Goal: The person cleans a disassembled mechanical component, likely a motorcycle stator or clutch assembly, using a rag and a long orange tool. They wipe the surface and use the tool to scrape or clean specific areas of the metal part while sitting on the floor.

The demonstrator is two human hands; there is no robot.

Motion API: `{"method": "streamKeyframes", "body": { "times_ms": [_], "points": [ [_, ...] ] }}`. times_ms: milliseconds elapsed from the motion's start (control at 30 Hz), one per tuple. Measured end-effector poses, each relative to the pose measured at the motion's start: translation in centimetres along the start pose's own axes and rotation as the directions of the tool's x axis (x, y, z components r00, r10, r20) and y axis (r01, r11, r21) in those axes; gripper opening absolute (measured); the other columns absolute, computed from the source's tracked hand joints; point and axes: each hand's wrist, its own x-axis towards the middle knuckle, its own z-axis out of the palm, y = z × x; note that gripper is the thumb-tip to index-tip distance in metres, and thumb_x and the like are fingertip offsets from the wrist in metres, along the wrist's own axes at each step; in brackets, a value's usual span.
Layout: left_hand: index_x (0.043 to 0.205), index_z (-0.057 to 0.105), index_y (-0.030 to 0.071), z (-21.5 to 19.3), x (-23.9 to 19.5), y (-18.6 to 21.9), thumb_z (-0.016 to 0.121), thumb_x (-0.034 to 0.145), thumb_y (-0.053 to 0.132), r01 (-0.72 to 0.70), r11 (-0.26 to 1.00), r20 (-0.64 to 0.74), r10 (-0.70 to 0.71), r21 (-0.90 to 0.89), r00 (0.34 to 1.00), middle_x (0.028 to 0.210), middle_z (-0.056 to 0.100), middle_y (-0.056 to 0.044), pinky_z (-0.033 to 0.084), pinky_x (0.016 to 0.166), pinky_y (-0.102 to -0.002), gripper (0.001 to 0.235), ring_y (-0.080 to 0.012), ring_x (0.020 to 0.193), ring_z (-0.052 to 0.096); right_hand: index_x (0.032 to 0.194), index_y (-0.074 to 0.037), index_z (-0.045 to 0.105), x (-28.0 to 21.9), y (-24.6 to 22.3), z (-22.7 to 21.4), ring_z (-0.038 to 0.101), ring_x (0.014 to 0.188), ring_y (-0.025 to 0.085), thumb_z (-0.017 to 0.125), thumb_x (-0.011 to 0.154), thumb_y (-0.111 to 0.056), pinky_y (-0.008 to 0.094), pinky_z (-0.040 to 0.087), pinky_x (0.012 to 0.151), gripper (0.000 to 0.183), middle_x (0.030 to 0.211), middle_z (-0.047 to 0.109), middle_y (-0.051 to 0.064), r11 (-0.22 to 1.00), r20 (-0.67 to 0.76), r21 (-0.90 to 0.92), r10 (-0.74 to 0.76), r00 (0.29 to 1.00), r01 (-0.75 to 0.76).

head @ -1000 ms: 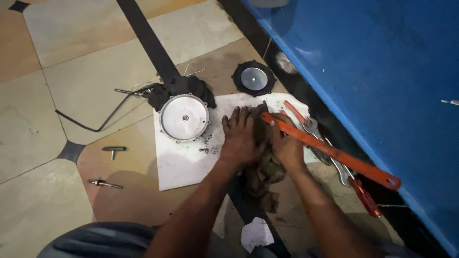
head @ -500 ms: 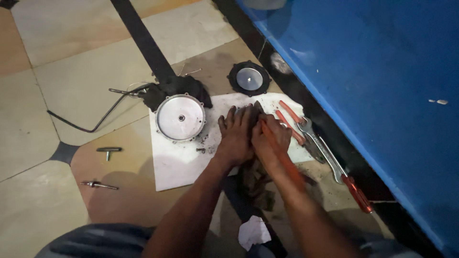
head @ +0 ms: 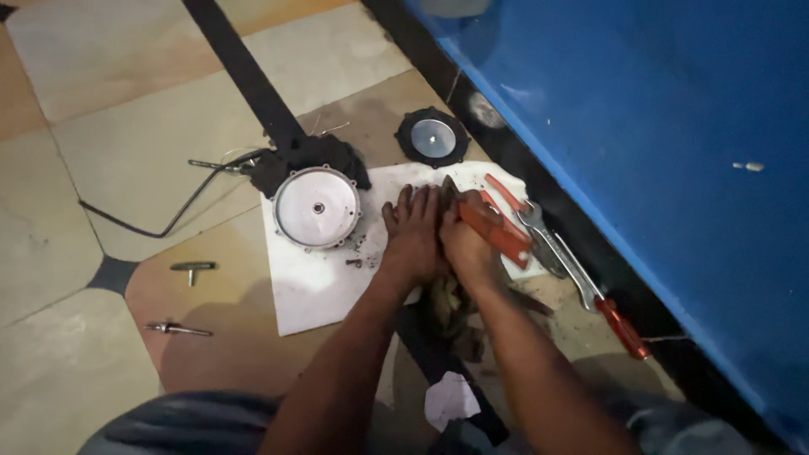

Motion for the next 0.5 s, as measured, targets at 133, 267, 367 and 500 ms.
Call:
{"method": "streamKeyframes", "body": {
  "times_ms": [133, 267, 367, 500],
  "points": [
    [0.159, 0.027, 0.012, 1.6, 0.4, -1.1, 0.078, 0.072, 0.043, -0.084, 0.986, -0.093, 0.098, 0.142, 0.991, 0.163, 0.027, -0.021, 0.011, 0.11, -0.072, 0.106, -0.048, 0.149, 0.015, 0.095, -0.005, 0.065, 0.2, 0.0, 1.6, 0.068, 0.078, 0.041, 0.07, 0.087, -0.021, 0.051, 0.053, 0.07, 0.018, 0.082, 0.07, 0.02, 0.998, -0.026, 0.028, 0.063, 0.998, -0.062],
    [0.161, 0.023, 0.004, 1.8, 0.7, -0.8, 0.074, 0.072, 0.038, -0.007, 1.0, -0.049, 0.008, 0.025, 0.999, 0.166, 0.026, -0.019, 0.01, 0.116, -0.072, 0.108, -0.0466, 0.154, 0.015, 0.098, -0.005, 0.062, 0.1, 0.7, 0.3, 0.071, 0.08, 0.037, 0.067, 0.089, -0.021, 0.048, 0.056, 0.072, 0.019, 0.085, 0.072, 0.018, 0.941, 0.094, 0.307, 0.116, 0.989, -0.139],
    [0.158, 0.019, 0.005, 0.2, 0.6, 0.1, 0.077, 0.064, 0.044, 0.048, 0.999, 0.077, -0.047, -0.002, 0.996, 0.163, 0.023, -0.02, 0.009, 0.115, -0.071, 0.117, -0.0464, 0.152, 0.011, 0.096, -0.004, 0.062, 0.7, 0.8, 0.4, 0.07, 0.084, 0.038, 0.069, 0.088, -0.02, 0.051, 0.053, 0.081, 0.019, 0.086, 0.072, 0.018, 0.973, 0.078, 0.195, 0.107, 0.991, -0.121],
    [0.159, 0.028, 0.013, -1.2, 0.0, 0.8, 0.071, 0.079, 0.045, -0.03, 0.999, 0.025, 0.029, 0.025, 0.999, 0.164, 0.026, -0.019, 0.009, 0.111, -0.074, 0.096, -0.0497, 0.149, 0.013, 0.104, -0.007, 0.064, 0.4, -0.2, 0.6, 0.071, 0.09, 0.037, 0.065, 0.093, -0.019, 0.053, 0.046, 0.096, 0.016, 0.091, 0.075, 0.015, 0.995, 0.088, 0.092, -0.045, 0.995, 0.037]
  ]
}}
